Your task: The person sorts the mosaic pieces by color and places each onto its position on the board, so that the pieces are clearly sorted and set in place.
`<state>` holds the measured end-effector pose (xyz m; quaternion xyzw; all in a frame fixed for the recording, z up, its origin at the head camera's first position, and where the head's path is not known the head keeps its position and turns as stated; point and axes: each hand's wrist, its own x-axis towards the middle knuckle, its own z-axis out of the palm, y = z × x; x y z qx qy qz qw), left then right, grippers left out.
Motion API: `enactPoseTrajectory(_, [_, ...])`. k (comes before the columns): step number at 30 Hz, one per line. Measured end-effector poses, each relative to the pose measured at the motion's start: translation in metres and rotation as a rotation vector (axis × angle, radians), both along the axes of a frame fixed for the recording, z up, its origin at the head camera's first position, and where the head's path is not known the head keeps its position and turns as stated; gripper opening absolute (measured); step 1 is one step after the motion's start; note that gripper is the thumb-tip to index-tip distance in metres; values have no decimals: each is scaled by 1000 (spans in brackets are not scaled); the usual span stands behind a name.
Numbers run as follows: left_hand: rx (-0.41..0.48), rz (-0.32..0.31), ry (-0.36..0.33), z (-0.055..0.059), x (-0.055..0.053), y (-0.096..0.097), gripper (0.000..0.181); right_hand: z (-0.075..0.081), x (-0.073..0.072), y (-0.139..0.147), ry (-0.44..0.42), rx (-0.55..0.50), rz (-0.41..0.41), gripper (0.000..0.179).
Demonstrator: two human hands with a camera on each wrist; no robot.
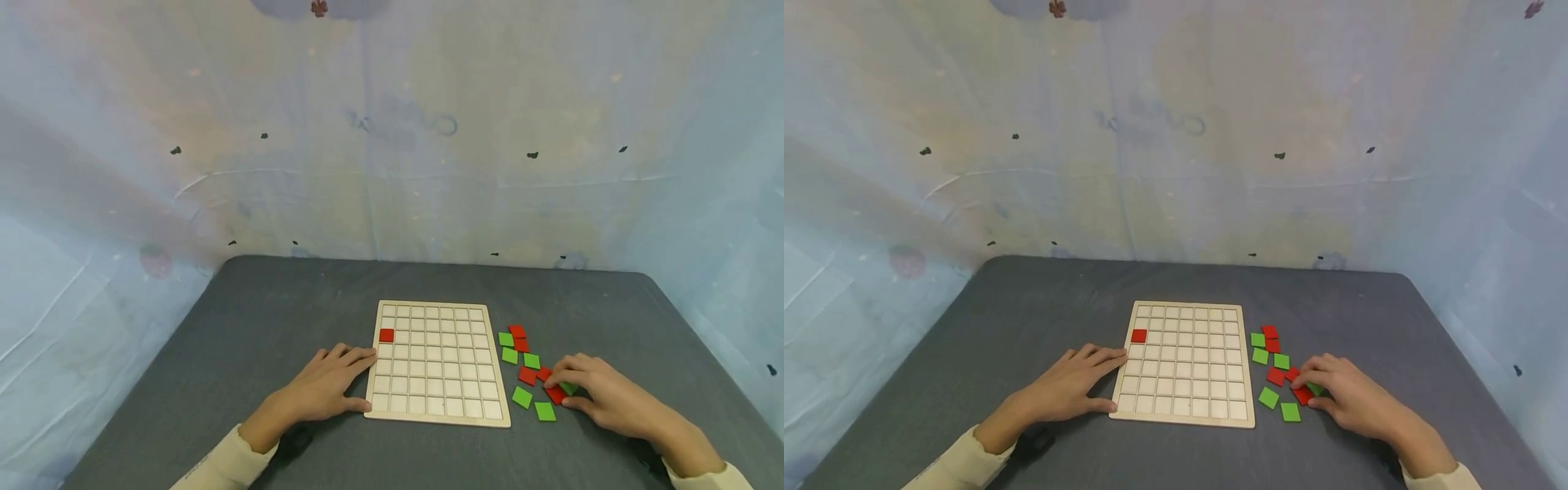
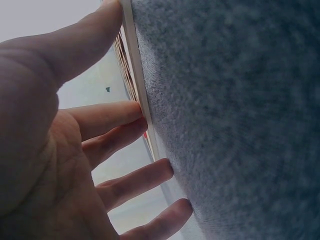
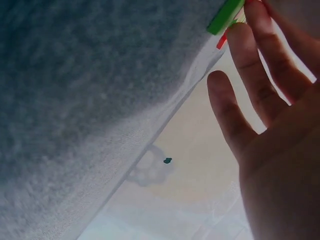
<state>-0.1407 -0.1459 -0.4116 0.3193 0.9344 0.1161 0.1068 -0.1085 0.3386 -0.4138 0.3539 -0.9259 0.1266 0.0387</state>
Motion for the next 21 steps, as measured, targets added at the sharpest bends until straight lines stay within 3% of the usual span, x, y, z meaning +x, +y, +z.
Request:
enactPoseTrajectory(11, [-24,12,26,-3,-1,0,79,0,2,-5,72,-27,-69,36])
enactPoseTrajectory(21, [-34,11,26,-4,-1,1,80,-1,3,-5,38,-54,-132,35])
